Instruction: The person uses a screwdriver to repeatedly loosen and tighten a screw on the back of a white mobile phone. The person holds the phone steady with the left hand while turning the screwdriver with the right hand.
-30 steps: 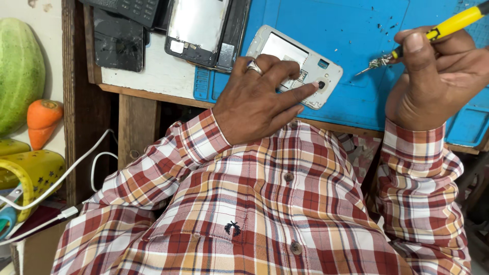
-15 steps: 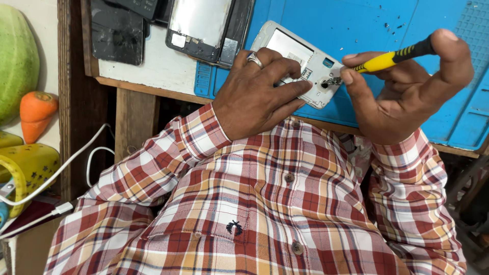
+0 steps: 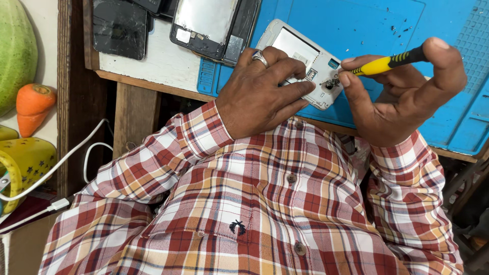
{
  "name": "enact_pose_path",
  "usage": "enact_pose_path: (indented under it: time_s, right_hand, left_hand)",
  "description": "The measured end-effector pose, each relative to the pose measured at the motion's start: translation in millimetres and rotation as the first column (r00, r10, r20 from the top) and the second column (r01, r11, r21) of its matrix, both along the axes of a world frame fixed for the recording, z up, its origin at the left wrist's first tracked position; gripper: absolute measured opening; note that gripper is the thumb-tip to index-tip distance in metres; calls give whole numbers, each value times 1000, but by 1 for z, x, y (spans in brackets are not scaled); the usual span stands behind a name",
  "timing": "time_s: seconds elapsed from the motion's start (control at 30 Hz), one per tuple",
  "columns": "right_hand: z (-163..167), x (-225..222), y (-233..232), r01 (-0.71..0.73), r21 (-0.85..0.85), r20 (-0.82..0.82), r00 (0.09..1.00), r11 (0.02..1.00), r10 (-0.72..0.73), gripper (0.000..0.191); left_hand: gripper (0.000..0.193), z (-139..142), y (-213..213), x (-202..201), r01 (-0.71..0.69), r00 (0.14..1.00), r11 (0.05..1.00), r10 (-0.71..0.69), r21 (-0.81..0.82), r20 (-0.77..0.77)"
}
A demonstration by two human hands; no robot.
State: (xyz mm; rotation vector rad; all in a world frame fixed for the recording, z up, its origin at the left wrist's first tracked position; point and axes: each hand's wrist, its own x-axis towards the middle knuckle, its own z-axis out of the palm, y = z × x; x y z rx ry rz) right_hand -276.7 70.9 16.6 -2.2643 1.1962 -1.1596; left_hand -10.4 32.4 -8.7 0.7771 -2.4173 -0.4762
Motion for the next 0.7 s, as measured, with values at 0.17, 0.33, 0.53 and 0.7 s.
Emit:
enact_pose_path:
  time_s: [0.17, 0.33, 0.53, 0.7]
  right_hand:
    - [3, 2, -8, -74, -55, 11, 997, 996, 74, 95]
    - [11, 6, -12, -34, -226, -119, 993, 974, 7, 100]
    - [22, 5, -11, -69, -46, -99, 993, 997, 64, 96]
    - [27, 4, -12, -103, -5, -116, 988, 995, 102, 100]
  left_hand:
    - [30, -1, 0, 0, -6, 1000, 1000, 6, 7, -17]
    - [30, -4, -1, 1, -5, 999, 999, 6, 36, -34]
    - [30, -5, -4, 2, 21, 993, 994, -8, 110, -121]
    - [29, -3, -4, 3, 8, 974, 993, 18, 114, -224]
